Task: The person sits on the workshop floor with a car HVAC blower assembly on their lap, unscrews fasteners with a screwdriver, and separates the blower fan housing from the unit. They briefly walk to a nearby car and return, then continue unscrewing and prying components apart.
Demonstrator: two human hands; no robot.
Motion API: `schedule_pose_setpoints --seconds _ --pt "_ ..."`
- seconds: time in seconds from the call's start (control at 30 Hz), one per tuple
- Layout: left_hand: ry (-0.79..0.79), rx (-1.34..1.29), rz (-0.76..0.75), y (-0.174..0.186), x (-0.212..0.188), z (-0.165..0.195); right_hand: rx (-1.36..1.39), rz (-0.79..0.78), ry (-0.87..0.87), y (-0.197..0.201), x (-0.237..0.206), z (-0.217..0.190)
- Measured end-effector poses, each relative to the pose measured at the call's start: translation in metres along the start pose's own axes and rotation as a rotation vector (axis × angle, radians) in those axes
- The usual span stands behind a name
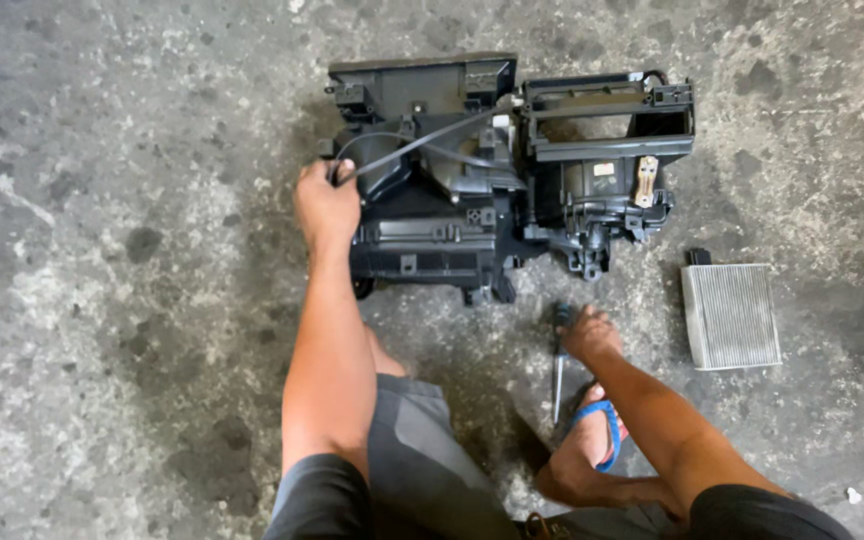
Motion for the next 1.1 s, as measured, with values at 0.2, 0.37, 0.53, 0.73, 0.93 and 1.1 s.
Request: schedule_pose_setpoints --seconds 0.2,0.37,0.53,0.73,0.93,1.1 --pt "-0.094 -0.079 0.052 0.028 -0.005 -0.006 -0.003 -0.135 0.11 -0.01 -0.004 -0.028" --pt "0.132 -0.039 0.082 0.043 -0.006 -0.052 0.127 -0.202 0.264 -0.018 0.003 -0.077" --pt "0.167 -0.103 0.061 0.061 -0.008 -0.118 0.639 -0.761 0.813 -0.021 -0.007 -0.127" --pt "0.39 -0.237 -0.506 -0.015 -0.037 -0.153 0.261 -0.538 0.539 0.076 0.041 -0.03" --pt "0.566 -0.512 -0.549 -0.054 -0.063 -0.149 0.619 -0.181 0.419 0.139 0.069 0.105" --pt "0.597 -0.646 -0.402 -0.073 -0.068 -0.16 1.295 -0.017 0.432 0.139 0.108 0.137"
Point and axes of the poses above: each hand's wrist, its own x-axis towards the middle knuckle, its own y-axis out of the back of the hand, z = x × y, the point moved 9 cm from there along x, towards the middle knuckle, and after that the axes turned 15 degrees about -z, right-handed, at the moved point
